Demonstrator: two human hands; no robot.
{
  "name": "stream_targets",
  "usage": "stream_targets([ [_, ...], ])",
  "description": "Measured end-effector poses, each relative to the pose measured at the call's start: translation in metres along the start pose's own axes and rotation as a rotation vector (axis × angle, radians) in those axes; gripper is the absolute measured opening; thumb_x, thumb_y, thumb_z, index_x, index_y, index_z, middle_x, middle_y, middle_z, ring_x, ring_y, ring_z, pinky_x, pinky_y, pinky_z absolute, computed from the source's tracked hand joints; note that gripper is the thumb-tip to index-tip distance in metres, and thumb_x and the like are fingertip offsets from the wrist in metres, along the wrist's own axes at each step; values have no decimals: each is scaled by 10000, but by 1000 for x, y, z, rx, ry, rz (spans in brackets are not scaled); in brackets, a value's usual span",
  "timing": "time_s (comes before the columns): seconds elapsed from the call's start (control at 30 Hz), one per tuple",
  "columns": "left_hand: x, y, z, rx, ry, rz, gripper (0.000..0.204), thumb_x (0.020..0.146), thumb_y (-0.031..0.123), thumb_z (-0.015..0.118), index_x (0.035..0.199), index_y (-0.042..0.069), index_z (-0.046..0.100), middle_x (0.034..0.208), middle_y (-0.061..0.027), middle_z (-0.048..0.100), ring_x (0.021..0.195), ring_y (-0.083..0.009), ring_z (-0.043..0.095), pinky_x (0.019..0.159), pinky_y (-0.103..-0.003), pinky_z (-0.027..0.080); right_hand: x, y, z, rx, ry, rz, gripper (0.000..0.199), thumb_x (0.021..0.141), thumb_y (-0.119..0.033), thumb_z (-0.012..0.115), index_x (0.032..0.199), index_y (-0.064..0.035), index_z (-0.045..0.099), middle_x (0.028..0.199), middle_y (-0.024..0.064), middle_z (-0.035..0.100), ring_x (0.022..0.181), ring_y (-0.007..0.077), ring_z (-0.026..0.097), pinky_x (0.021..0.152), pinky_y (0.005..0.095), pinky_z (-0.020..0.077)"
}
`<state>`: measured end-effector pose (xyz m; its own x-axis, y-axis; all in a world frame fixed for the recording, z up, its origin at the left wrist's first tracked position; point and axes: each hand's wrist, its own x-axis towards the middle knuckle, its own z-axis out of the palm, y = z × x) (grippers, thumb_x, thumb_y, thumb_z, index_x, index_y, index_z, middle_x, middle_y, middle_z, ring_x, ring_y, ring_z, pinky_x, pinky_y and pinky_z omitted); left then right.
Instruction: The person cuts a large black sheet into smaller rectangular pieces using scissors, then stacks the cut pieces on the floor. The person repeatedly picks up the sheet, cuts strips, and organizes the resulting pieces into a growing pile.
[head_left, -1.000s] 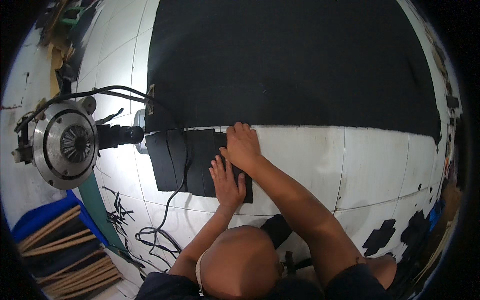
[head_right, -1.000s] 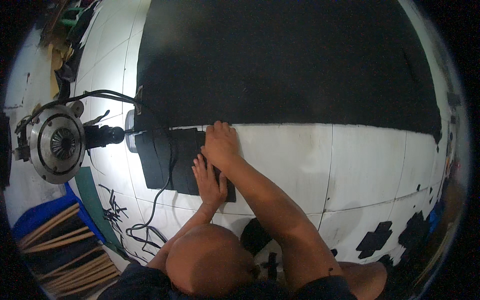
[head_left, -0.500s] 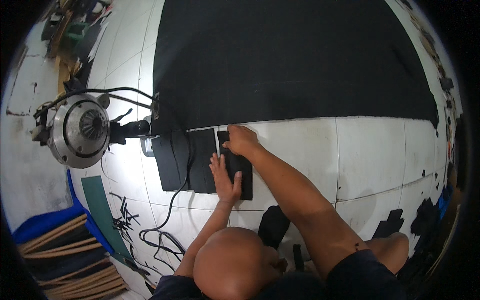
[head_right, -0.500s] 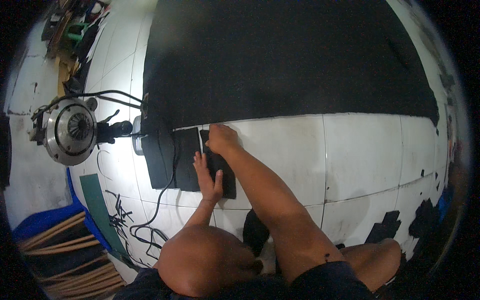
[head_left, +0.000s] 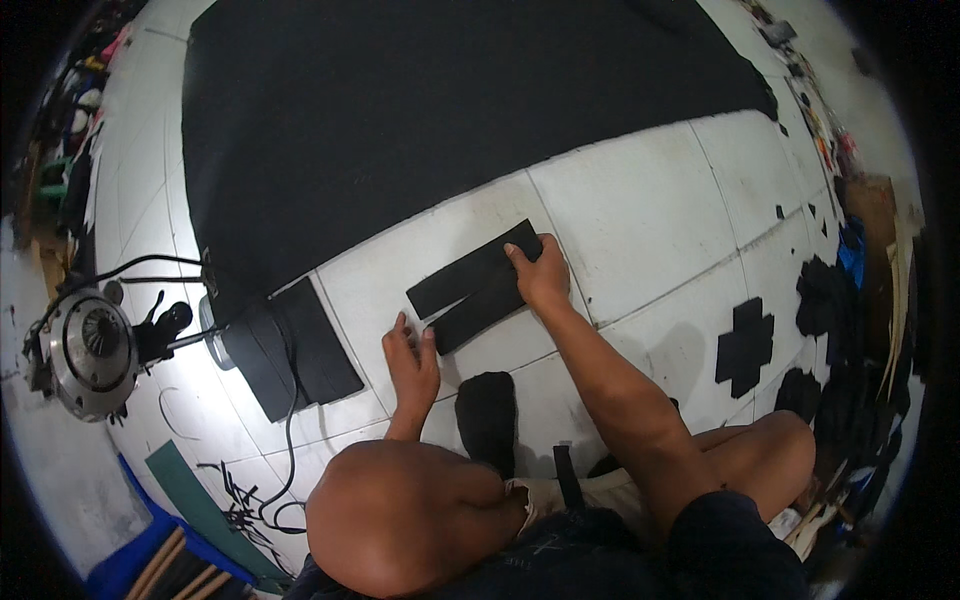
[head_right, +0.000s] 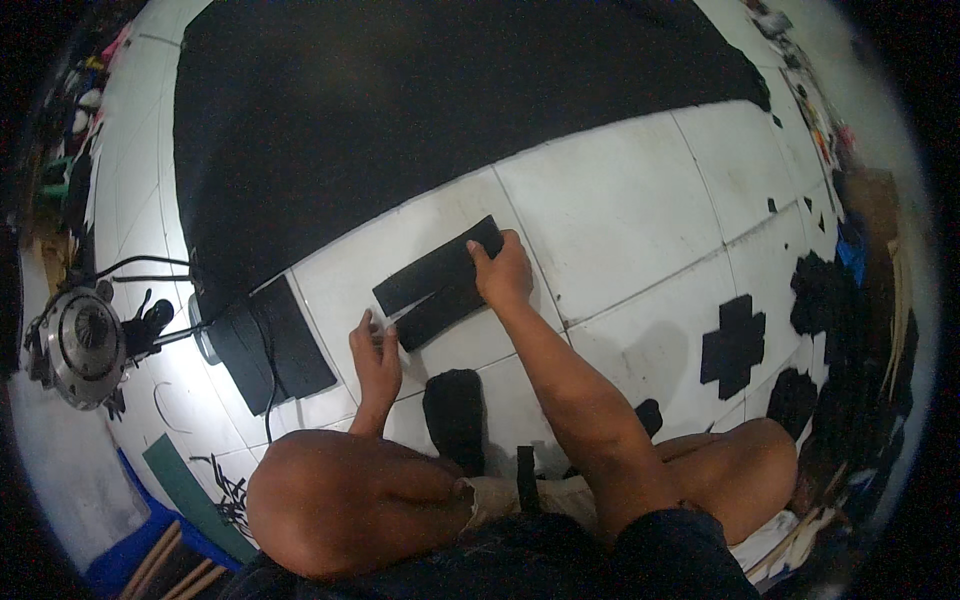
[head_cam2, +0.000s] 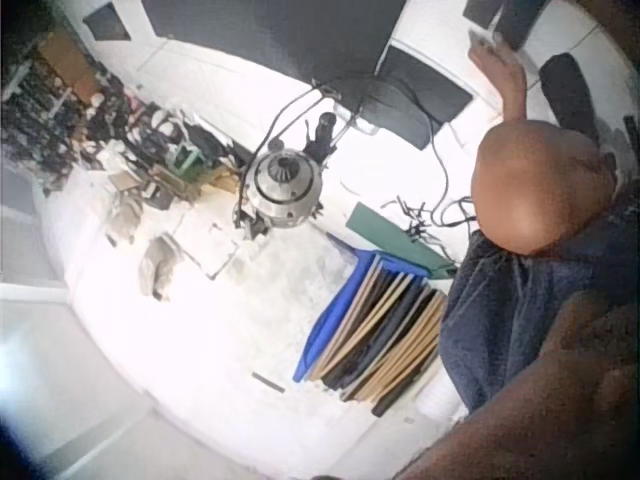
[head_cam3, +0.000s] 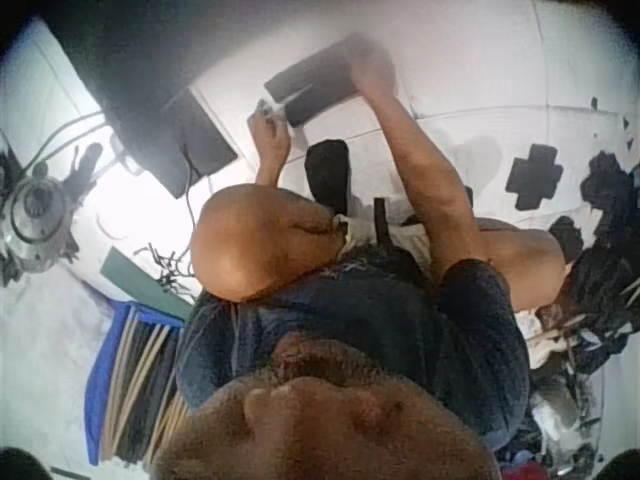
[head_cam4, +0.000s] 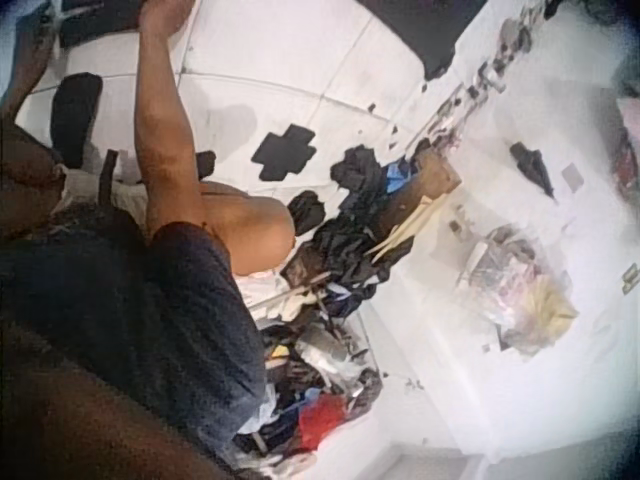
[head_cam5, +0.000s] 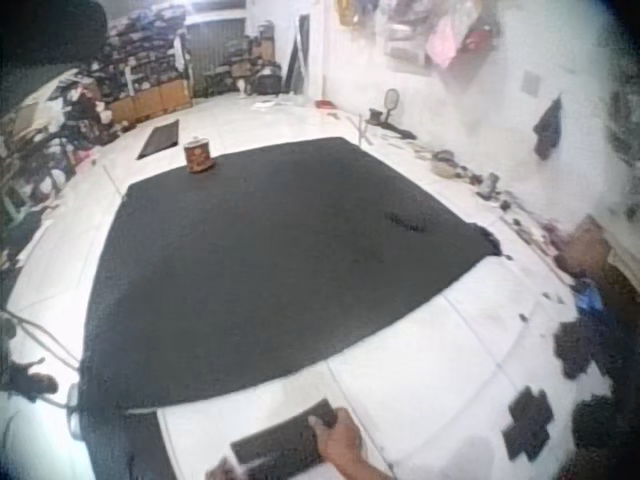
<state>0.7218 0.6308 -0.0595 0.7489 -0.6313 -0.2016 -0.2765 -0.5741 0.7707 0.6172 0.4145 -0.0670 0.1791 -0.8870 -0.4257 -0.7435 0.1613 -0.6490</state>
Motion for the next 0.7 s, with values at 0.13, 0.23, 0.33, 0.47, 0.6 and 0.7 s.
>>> stream_targets([
  [0.13, 11, 11, 22, 180, -15, 169, 625, 891, 147, 642, 1407, -58, 355, 1134, -224, 475, 994, -332, 519, 863, -399, 449, -13, 7, -10, -122, 125, -66, 496, 890, -416, 629, 1137, 7, 548, 1079, 226, 637, 1040, 398, 606, 902, 474, 470],
  [0.23, 11, 8, 24, 180, -23, 137, 665, 868, 118, 661, 1422, -51, 336, 1112, -218, 471, 973, -329, 520, 851, -403, 453, -14, 3, -30, -189, -18, -71, 476, 909, -408, 587, 1102, 25, 545, 1054, 247, 636, 1013, 416, 606, 884, 492, 475],
  [0.33, 18, 1, 26, 192, -8, 187, 635, 855, 106, 678, 1390, -52, 374, 1081, -199, 469, 953, -322, 519, 848, -407, 453, -5, 14, -34, -210, -83, -175, 453, 912, -390, 575, 1066, 36, 548, 1031, 260, 636, 986, 425, 609, 863, 511, 479],
  [0.47, 29, 26, 17, 144, -4, 111, 682, 834, 198, 710, 1386, -37, 384, 1147, -214, 480, 1027, -339, 525, 914, -404, 441, -2, 26, -47, -199, -59, -315, 407, 915, -356, 579, 1033, 32, 545, 965, 246, 641, 948, 421, 623, 828, 505, 491],
  [0.6, 61, 28, -1, 390, -163, 468, 756, 771, 273, 746, 1394, -9, 423, 1229, -234, 492, 1173, -399, 468, 1031, -447, 370, -6, 28, -47, -158, -102, -375, 416, 911, -364, 586, 1032, 31, 542, 963, 251, 640, 952, 418, 624, 836, 505, 488],
  [0.7, 65, 38, -8, 465, -304, 529, 742, 740, 316, 765, 1345, -10, 485, 1226, -229, 506, 1179, -397, 453, 1039, -459, 354, -4, 26, -42, -79, -121, -335, 433, 914, -389, 573, 1032, 27, 543, 964, 257, 640, 937, 424, 628, 840, 509, 487],
])
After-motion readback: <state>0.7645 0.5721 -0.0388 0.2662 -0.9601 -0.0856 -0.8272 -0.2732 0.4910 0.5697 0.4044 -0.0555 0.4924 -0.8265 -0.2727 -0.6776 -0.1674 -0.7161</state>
